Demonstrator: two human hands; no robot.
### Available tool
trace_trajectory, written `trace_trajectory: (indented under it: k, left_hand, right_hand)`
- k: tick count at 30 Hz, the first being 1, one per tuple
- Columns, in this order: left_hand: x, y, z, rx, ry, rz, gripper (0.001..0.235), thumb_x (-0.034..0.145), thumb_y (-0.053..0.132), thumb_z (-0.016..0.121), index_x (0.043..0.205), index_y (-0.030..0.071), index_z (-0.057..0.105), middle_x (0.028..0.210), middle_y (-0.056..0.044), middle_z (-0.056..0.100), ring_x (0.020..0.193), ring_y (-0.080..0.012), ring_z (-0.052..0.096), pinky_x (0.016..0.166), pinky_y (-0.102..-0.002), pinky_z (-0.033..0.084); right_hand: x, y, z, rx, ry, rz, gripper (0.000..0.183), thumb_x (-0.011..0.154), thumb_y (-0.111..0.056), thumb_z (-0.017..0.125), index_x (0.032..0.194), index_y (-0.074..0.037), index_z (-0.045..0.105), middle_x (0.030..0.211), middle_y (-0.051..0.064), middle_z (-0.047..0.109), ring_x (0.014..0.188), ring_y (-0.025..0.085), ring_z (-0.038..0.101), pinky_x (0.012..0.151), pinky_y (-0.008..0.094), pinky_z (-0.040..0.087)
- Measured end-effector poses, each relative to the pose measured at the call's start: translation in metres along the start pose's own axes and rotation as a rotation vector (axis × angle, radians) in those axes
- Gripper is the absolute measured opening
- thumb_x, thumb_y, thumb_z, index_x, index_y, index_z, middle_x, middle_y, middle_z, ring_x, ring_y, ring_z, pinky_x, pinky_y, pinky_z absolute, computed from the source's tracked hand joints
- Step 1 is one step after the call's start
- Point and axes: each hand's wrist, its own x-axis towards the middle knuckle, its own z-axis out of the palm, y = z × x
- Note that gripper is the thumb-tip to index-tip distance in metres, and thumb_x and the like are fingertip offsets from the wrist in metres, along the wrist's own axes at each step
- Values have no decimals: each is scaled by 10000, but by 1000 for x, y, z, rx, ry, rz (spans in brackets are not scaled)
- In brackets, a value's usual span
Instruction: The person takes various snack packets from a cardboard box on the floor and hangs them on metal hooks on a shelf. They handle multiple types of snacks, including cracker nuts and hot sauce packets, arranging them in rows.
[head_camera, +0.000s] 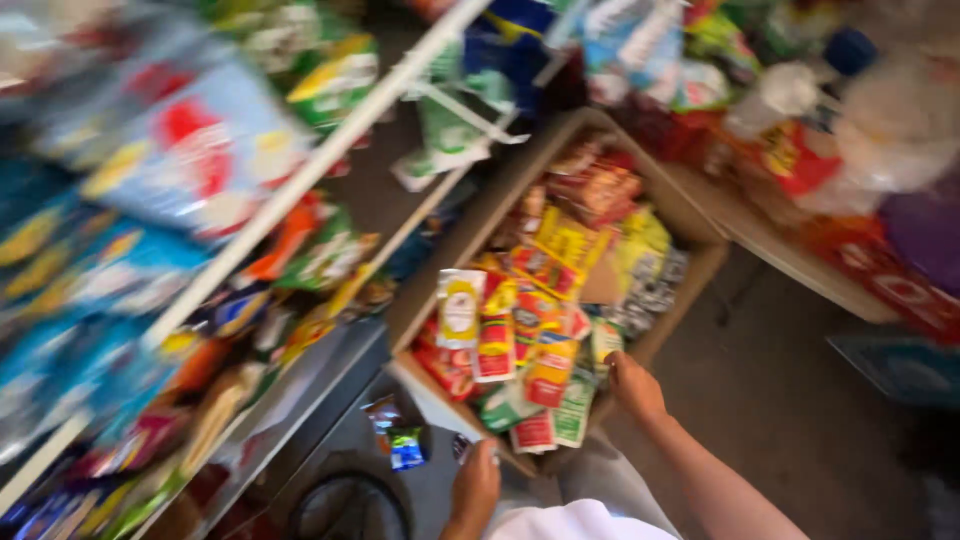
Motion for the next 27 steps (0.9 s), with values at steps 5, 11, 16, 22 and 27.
trace_trajectory:
  k: [5,11,16,22,27]
  left_hand:
    - [106,58,75,210,-359,267,191,972,163,551,1122,45,566,1026,-208,668,929,-418,670,762,-510,542]
    - [262,117,143,-2,-196,220,332,973,139,574,1272,-2,536,1137,-242,635,998,-406,644,813,-500,533]
    - [391,145,181,-620,31,-4,351,980,165,610,1323,92,594,1217,-116,636,1088,-233,616,951,-362,504]
    - [461,146,205,-1483,-27,-352,477,1040,227,581,1511,163,547,1265,-45,610,1065,-160,571,865,-318,469]
    - [458,160,210,-1568,96,-427,501,916,54,659,1414,62,601,1338,-55,667,1166,-160,648,1006,-276,514]
  right_hand:
    - [38,61,-20,180,30,164,204,955,-234,584,1126,-137,639,1108,170,704,1013,403,676,847,516,536]
    - [159,64,-23,476,198,-198,456,825,-19,684,1272,-60,606,1198,209,625,1146,390,600,977,441,492]
    - [253,6,-60,899,109,-273,482,947,-34,624,1421,-99,566,1409,118,586,1294,286,548,1084,401,423]
    - [304,-24,-64,1502,-241,103,455,973,-161,616,1420,-174,537,1279,32,586,1043,163,612,896,389,525]
    - [305,1,-53,1559,-139,425,259,939,-155,622,1171,-215,525,1033,10,599,920,138,614,813,350,584]
